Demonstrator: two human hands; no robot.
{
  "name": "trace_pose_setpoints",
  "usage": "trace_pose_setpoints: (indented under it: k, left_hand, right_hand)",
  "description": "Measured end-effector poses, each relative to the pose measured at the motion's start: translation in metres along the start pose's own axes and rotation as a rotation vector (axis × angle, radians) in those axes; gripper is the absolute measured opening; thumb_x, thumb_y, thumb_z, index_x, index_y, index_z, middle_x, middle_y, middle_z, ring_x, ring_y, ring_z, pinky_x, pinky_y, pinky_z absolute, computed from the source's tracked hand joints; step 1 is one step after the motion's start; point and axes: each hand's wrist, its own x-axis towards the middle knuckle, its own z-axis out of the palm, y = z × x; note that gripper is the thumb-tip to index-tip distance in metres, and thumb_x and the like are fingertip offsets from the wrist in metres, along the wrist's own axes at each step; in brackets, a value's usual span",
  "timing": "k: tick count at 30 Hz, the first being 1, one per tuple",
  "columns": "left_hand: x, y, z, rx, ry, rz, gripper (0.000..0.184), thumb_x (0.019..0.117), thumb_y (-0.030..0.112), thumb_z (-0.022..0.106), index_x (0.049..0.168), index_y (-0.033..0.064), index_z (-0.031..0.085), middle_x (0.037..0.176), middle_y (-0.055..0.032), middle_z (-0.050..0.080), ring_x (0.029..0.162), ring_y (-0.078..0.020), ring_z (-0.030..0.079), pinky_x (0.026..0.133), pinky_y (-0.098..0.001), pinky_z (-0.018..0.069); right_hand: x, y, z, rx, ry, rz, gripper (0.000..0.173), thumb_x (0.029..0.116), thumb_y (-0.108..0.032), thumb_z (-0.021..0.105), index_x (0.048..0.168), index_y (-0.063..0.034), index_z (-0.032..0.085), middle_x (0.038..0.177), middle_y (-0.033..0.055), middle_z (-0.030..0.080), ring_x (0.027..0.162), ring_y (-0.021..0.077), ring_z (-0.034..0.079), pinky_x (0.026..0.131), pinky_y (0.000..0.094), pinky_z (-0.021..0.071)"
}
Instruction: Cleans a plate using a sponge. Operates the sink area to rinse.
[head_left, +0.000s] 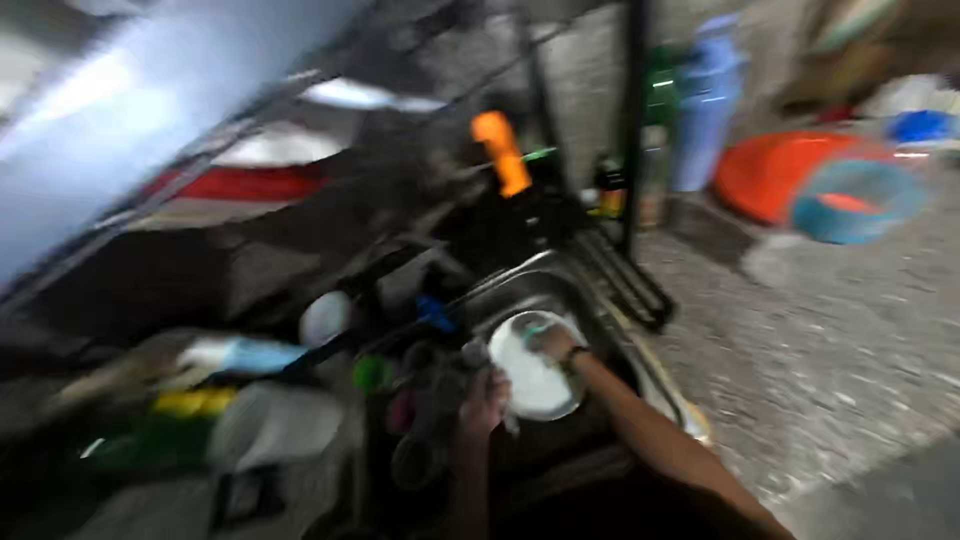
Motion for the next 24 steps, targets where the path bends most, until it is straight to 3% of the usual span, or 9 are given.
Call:
trace_pose_setpoints:
  k: [4,8,11,13,17,18,20,21,24]
  left_hand:
    - [0.004,0.011,-0.022,-0.271,-0.11,0.176,0.04,0.1075,0.012,0.027,0.078,0.0084,0.055,0.058,0.0038,0.052,0.046,-0.0021,0.049,0.044,-0.0136,0.0412]
    - [0.011,0.017,-0.044,-0.53,-0.123,0.212,0.04,0.1064,0.014,0.026,0.079,0.0081,0.056,0.06,0.0023,0.053,0.045,-0.0041,0.05,0.042,-0.0148,0.0428]
    - [0.016,0.029,-0.051,-0.716,-0.173,0.306,0.041,0.1033,0.008,0.026,0.076,0.0046,0.057,0.059,-0.0006,0.054,0.043,-0.005,0.05,0.04,-0.0148,0.0421]
    - [0.023,0.037,-0.053,-0.896,-0.124,0.344,0.035,0.1025,0.007,0.032,0.076,0.0058,0.055,0.06,-0.0014,0.054,0.047,-0.0074,0.054,0.045,-0.0167,0.0475]
    - [0.033,0.045,-0.059,-0.948,0.002,0.436,0.02,0.1021,0.008,0.039,0.088,0.0061,0.052,0.072,-0.0052,0.058,0.059,-0.0113,0.06,0.056,-0.0205,0.055]
    - [0.035,0.046,-0.06,-0.981,-0.056,0.443,0.019,0.1021,0.008,0.041,0.087,0.0061,0.053,0.071,-0.0048,0.057,0.058,-0.011,0.059,0.057,-0.0199,0.0548]
    - [0.038,0.046,-0.063,-0.984,-0.18,0.457,0.02,0.1002,0.006,0.046,0.084,0.0043,0.057,0.069,-0.0053,0.058,0.057,-0.0119,0.059,0.06,-0.0206,0.056]
    - [0.037,0.045,-0.062,-0.955,-0.2,0.474,0.022,0.1006,0.006,0.046,0.083,0.0044,0.058,0.069,-0.005,0.059,0.058,-0.0117,0.06,0.061,-0.0202,0.0563]
    - [0.034,0.034,-0.05,-0.674,-0.094,0.529,0.032,0.1069,0.015,0.037,0.082,0.0128,0.056,0.066,0.0016,0.058,0.06,-0.0077,0.06,0.063,-0.0198,0.055]
  right_hand:
    - [0.002,-0.008,0.003,0.068,0.072,0.086,0.038,0.1048,-0.018,0.058,0.134,0.0067,0.058,0.121,0.0261,0.067,0.107,0.0332,0.067,0.098,0.0492,0.053]
    - [0.002,-0.007,0.011,0.147,0.022,0.06,0.031,0.103,-0.012,0.057,0.13,0.0031,0.06,0.104,0.0174,0.069,0.082,0.0219,0.068,0.076,0.0397,0.0587]
    - [0.004,-0.005,0.015,0.148,-0.041,0.071,0.031,0.1025,-0.01,0.057,0.131,0.003,0.059,0.101,0.0161,0.069,0.08,0.0198,0.069,0.075,0.0373,0.0592]
    - [0.005,-0.007,0.016,0.146,-0.077,0.092,0.031,0.1027,-0.009,0.056,0.132,0.0028,0.057,0.099,0.0142,0.068,0.077,0.0174,0.067,0.073,0.0347,0.0586]
    - [0.008,-0.007,0.017,0.114,-0.098,0.121,0.03,0.1059,-0.013,0.051,0.132,0.0015,0.058,0.099,0.014,0.069,0.077,0.0171,0.068,0.072,0.0337,0.0581]
    - [0.008,-0.007,0.017,0.06,-0.072,0.128,0.032,0.1071,-0.016,0.05,0.133,0.0009,0.057,0.103,0.0153,0.069,0.082,0.019,0.068,0.076,0.0354,0.0583]
    - [0.006,-0.008,0.012,-0.155,-0.011,0.139,0.042,0.1065,-0.022,0.054,0.142,0.0001,0.054,0.127,0.0245,0.066,0.114,0.0342,0.066,0.101,0.0517,0.0518]
    - [0.004,-0.01,0.01,-0.276,0.016,0.13,0.047,0.105,-0.025,0.056,0.145,-0.0004,0.052,0.134,0.0269,0.062,0.125,0.0401,0.061,0.107,0.0582,0.0467]
    - [-0.001,-0.007,0.011,-0.535,-0.007,0.03,0.06,0.1004,-0.031,0.063,0.152,-0.006,0.047,0.143,0.0288,0.056,0.133,0.0468,0.053,0.109,0.0647,0.0425]
